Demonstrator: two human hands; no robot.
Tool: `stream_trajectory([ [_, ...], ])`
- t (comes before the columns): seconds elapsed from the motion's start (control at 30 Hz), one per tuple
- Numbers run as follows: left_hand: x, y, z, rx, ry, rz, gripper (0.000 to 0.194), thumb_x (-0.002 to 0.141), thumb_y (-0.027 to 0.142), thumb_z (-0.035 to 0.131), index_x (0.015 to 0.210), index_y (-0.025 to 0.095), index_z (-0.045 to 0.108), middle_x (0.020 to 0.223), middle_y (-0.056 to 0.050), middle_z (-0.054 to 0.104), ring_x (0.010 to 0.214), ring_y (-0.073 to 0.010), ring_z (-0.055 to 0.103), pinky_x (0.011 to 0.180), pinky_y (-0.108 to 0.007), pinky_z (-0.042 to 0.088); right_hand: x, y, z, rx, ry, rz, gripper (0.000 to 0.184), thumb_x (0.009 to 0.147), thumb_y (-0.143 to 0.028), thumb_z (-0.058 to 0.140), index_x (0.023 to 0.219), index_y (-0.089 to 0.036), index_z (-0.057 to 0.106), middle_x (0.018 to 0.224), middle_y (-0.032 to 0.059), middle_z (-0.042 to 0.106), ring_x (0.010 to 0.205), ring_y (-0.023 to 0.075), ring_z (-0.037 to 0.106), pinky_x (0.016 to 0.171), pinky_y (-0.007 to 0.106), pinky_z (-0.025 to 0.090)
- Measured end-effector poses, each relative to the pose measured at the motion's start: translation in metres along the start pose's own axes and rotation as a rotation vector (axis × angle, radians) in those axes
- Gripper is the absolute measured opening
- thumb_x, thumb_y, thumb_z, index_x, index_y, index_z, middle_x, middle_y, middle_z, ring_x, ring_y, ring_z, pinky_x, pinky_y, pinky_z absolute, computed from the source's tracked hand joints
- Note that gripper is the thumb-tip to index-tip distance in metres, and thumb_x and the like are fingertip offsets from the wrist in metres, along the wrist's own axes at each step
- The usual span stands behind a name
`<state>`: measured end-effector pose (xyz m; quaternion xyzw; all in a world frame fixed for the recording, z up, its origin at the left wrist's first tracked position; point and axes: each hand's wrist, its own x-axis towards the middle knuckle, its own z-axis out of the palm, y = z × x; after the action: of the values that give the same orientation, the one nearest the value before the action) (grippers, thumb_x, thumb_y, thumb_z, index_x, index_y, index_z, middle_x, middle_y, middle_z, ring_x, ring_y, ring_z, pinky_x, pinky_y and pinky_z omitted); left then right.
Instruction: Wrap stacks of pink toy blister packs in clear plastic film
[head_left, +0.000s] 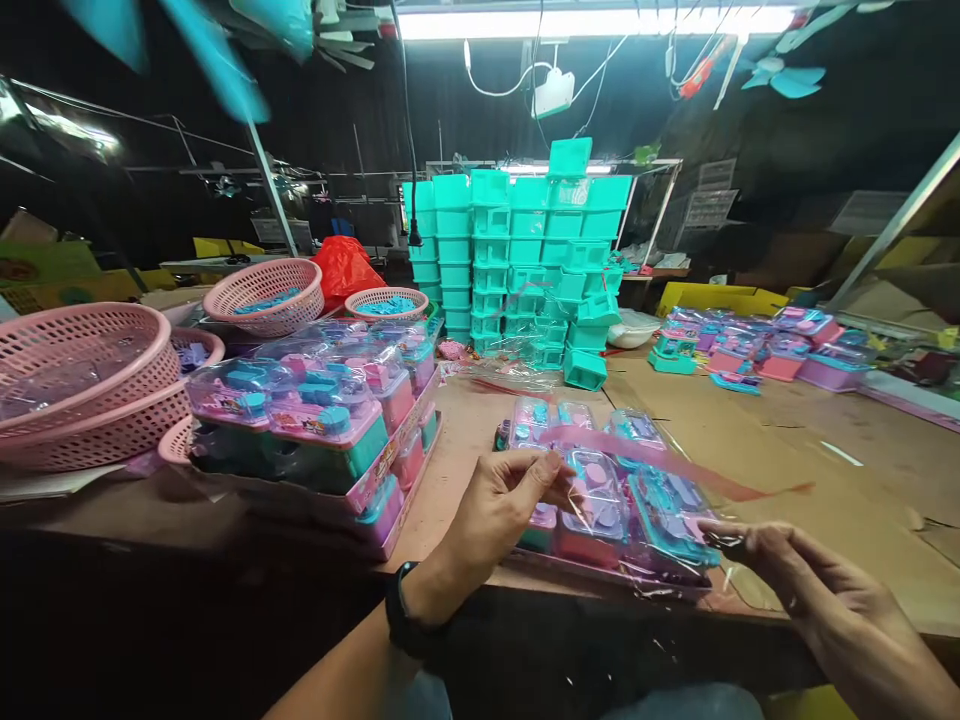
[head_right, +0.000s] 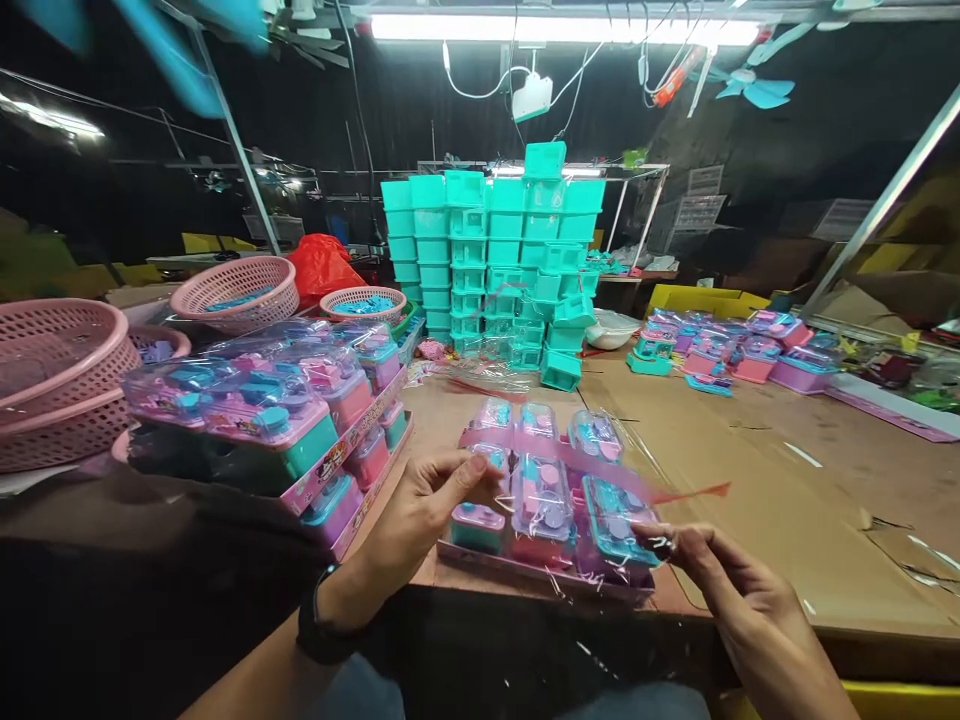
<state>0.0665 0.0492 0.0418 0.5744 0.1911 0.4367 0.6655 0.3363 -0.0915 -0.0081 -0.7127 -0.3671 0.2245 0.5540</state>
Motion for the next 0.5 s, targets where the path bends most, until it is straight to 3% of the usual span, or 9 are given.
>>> stream_trajectory([
  [0.1, 0.006, 0.001, -0.006, -0.137, 0.120, 0.029, 0.043, 0.073, 0.055, 0.088, 0.083, 0.014, 0.079, 0.074, -0.007, 0.080, 0.068, -0.0210, 0.078, 0.071, -0.032, 0.065, -0.002, -0.008, 0.003, 0.028, 0.044, 0.019, 0.066, 0.075, -0.083, 0.069, 0.097, -0.023, 0.082, 0.116, 0.0095, 0.076, 0.125, 0.0300, 0.064, 0.119, 0.031, 0.039],
  [0.2, 0.009, 0.013, -0.012, -0.216, 0.176, 0.027, 0.040, 0.070, 0.049, 0.092, 0.080, 0.013, 0.079, 0.068, -0.007, 0.079, 0.061, -0.0201, 0.076, 0.064, -0.029, 0.064, -0.002, -0.011, 0.005, 0.014, -0.063, -0.001, 0.063, 0.070, -0.080, 0.077, 0.094, -0.021, 0.081, 0.115, 0.0116, 0.076, 0.122, 0.0310, 0.066, 0.108, 0.028, 0.051],
  [0.33, 0.002, 0.030, -0.021, -0.240, 0.232, 0.023, 0.038, 0.068, 0.045, 0.094, 0.079, 0.012, 0.081, 0.069, -0.008, 0.080, 0.061, -0.0198, 0.077, 0.063, -0.027, 0.065, -0.007, 0.014, 0.013, 0.095, -0.191, 0.014, 0.062, 0.060, -0.062, 0.091, 0.108, -0.024, 0.079, 0.106, 0.0108, 0.077, 0.098, 0.0312, 0.075, 0.081, 0.030, 0.064],
  [0.43, -0.006, 0.036, -0.028, -0.230, 0.242, 0.011, 0.036, 0.070, 0.044, 0.094, 0.080, 0.011, 0.082, 0.073, -0.010, 0.081, 0.065, -0.0207, 0.079, 0.066, -0.026, 0.066, -0.018, 0.026, 0.025, 0.153, -0.152, 0.017, 0.049, 0.065, -0.061, 0.089, 0.093, -0.024, 0.078, 0.082, 0.0074, 0.074, 0.077, 0.0236, 0.074, 0.064, 0.020, 0.060],
  [0.5, -0.010, 0.038, -0.032, -0.236, 0.226, -0.002, 0.034, 0.071, 0.042, 0.094, 0.080, 0.011, 0.082, 0.076, -0.011, 0.082, 0.067, -0.0215, 0.080, 0.067, -0.025, 0.067, -0.024, 0.025, 0.028, 0.219, -0.050, 0.015, 0.047, 0.063, -0.063, 0.090, 0.082, -0.022, 0.076, 0.073, 0.0064, 0.070, 0.067, 0.0192, 0.070, 0.058, 0.015, 0.056],
])
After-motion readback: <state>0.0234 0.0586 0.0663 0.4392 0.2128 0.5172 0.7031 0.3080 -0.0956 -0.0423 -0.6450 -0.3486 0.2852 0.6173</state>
